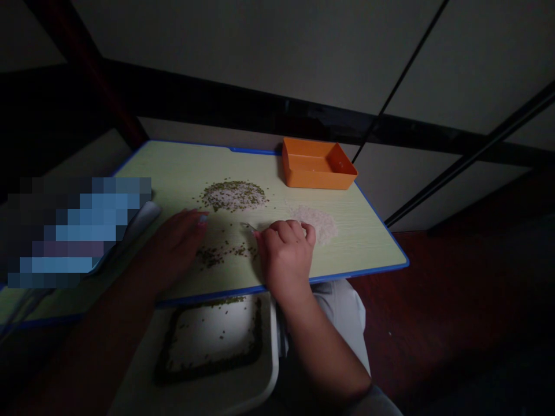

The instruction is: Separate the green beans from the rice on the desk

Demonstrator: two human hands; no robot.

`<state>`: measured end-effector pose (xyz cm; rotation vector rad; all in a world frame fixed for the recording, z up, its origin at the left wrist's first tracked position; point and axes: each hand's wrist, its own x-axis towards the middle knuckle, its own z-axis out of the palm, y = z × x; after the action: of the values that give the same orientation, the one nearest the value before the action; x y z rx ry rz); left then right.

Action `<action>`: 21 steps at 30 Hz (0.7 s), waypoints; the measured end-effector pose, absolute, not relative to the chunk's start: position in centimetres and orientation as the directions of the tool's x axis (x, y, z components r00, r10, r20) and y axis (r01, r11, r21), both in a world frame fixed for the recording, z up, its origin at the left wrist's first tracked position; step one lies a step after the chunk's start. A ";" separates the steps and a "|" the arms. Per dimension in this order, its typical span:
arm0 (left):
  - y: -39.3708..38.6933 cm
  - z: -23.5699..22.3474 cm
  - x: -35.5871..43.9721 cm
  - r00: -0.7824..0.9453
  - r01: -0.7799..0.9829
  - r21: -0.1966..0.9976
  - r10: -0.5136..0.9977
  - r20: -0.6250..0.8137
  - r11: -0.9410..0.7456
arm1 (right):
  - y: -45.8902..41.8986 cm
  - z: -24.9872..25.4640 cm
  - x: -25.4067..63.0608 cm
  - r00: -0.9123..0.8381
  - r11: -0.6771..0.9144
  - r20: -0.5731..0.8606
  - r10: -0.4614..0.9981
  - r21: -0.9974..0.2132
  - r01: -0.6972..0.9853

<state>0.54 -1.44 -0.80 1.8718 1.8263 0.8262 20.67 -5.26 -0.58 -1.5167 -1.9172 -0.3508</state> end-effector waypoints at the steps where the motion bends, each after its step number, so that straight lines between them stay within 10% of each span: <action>1: -1.4 -0.8 0.5 -0.023 0.756 0.651 0.990 0.141 -0.075 | -5.2 -0.6 20.5 -0.110 0.289 0.631 0.768 -0.189 0.938; 21: -1.5 -0.5 0.3 -0.006 0.733 0.617 0.905 0.425 -0.286 | -3.3 0.6 18.6 -0.264 0.448 0.456 0.850 -0.361 0.818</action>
<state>0.34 -1.49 -0.48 2.0497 1.7289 1.1670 18.59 -3.32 0.55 -1.3900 -2.1051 0.0689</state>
